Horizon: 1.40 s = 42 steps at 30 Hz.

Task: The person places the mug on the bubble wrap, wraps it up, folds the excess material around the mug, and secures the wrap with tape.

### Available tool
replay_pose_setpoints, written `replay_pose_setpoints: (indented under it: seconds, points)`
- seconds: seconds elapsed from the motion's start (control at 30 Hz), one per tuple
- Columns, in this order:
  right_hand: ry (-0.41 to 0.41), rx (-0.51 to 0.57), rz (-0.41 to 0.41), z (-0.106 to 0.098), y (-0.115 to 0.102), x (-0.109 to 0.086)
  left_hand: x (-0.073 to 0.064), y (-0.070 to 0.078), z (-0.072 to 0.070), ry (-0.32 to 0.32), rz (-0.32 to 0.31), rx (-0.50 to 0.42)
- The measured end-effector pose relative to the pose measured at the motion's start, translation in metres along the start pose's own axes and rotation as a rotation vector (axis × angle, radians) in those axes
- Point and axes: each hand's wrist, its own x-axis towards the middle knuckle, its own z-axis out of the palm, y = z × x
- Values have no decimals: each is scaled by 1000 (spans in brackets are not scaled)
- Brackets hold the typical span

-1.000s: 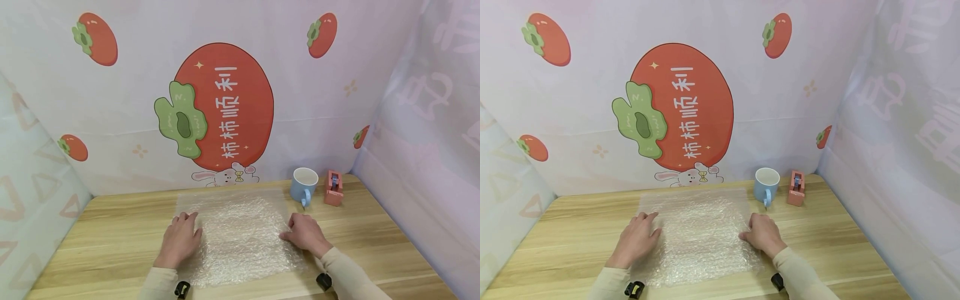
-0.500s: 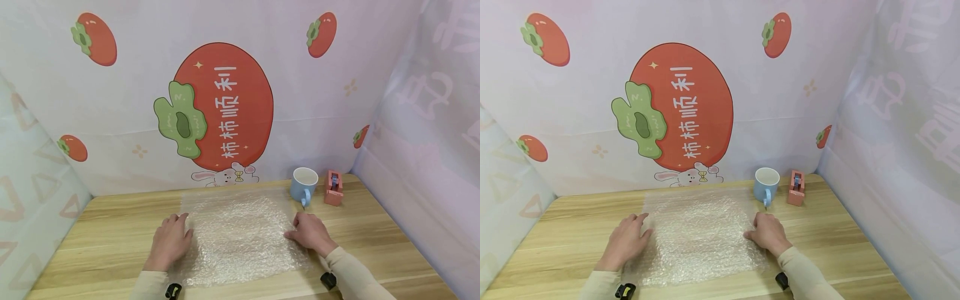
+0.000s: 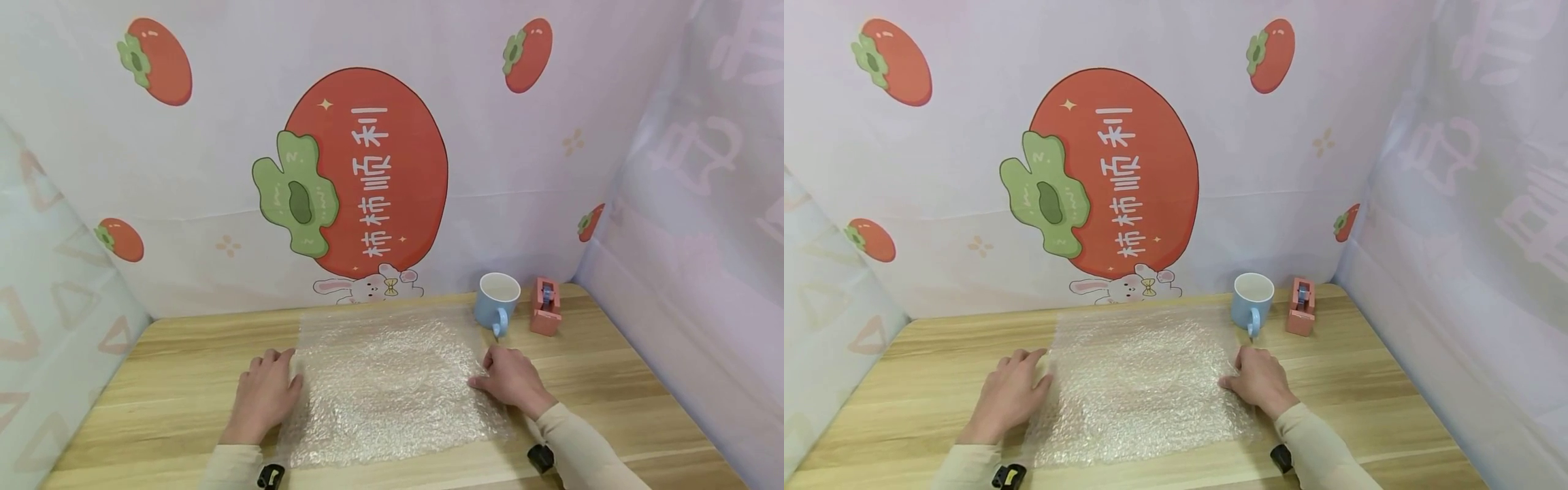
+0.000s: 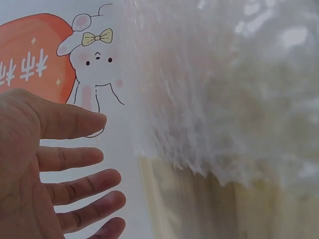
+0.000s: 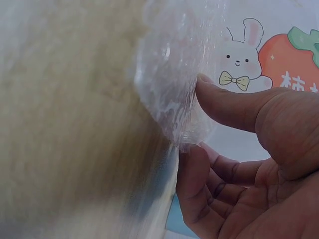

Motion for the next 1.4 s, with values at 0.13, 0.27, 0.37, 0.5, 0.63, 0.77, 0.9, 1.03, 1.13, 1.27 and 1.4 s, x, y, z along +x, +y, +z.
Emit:
replay_pose_setpoints:
  seconds: [0.13, 0.27, 0.37, 0.5, 0.63, 0.77, 0.9, 1.03, 1.13, 1.27, 1.4]
  points:
    - [6, -2, -10, -1, 0, -1, -1, 0, -1, 4, 1, -6]
    - [7, 0, -8, -2, 1, -2, 0, 2, 1, 32, 65, -5]
    - [8, -3, -7, -2, 1, -2, 0, 6, 5, 62, 134, -4]
    - [8, -3, -10, -2, 2, -3, 1, 12, 11, 76, 187, -9]
    - [-2, 6, 4, -3, 3, -3, 2, 18, 16, 71, 211, -15]
    - [-7, 16, 18, -5, 4, -4, 4, 23, 19, 79, 240, -24]
    - [5, 21, 24, -7, 4, -3, 5, 28, 20, 55, 247, -37]
    - [31, 20, 27, -9, 5, -2, 4, 30, 22, 4, 231, -45]
    - [43, 26, 37, -12, 7, -2, 3, 30, 23, -28, 223, -43]
    - [64, 28, 44, -16, 9, -1, 3, 28, 28, -48, 217, -31]
    - [87, 26, 36, -21, 11, 0, 3, 28, 29, -63, 209, -26]
